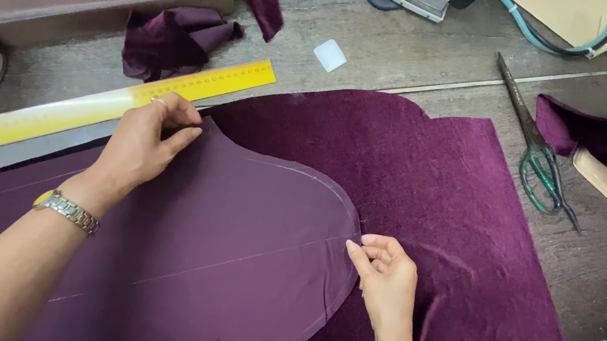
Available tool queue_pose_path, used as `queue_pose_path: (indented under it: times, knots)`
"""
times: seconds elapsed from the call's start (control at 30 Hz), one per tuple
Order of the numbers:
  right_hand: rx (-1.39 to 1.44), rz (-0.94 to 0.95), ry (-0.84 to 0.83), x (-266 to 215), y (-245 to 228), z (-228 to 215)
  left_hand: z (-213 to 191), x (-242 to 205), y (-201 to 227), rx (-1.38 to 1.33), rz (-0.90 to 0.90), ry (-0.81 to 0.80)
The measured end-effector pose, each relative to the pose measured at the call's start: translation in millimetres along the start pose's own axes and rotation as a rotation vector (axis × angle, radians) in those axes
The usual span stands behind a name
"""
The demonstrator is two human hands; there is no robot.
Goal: The person aligns a transparent pattern piece on a large sheet of dark purple fabric. They use a yellow ruler and a white marking tool to trace lines onto the fabric. Finally, they use a pair of scissors to cut the fabric along the marked lines.
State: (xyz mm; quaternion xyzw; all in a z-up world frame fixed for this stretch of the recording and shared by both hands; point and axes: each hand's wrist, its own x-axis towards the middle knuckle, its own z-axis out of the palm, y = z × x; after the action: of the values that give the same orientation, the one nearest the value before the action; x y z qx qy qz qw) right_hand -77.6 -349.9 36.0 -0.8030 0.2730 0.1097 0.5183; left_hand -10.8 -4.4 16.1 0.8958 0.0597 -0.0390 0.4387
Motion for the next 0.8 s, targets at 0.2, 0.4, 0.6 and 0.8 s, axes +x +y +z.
queue_pose_path:
  times: [0.2, 0.4, 0.6, 0.8]
  knots:
    - [-0.071, -0.049, -0.006, 1.4, 4.5, -1.5, 3.5, 1.1, -15.5, 0.146, 0.165, 0.018]
    - [-0.169, -0.120, 0.011, 7.1, 13.8, -1.9, -15.7, -23.1, -9.8, 0.246, 0.228, 0.170]
    - [-0.262, -0.148, 0.029, 12.8, 22.5, -2.6, -69.6, -113.8, -39.4, 0.279, 0.015, 0.315]
    - [-0.215, -0.093, -0.039, 9.1, 15.4, -5.1, -104.6, -246.6, -116.1, 0.187, -0.430, 0.532]
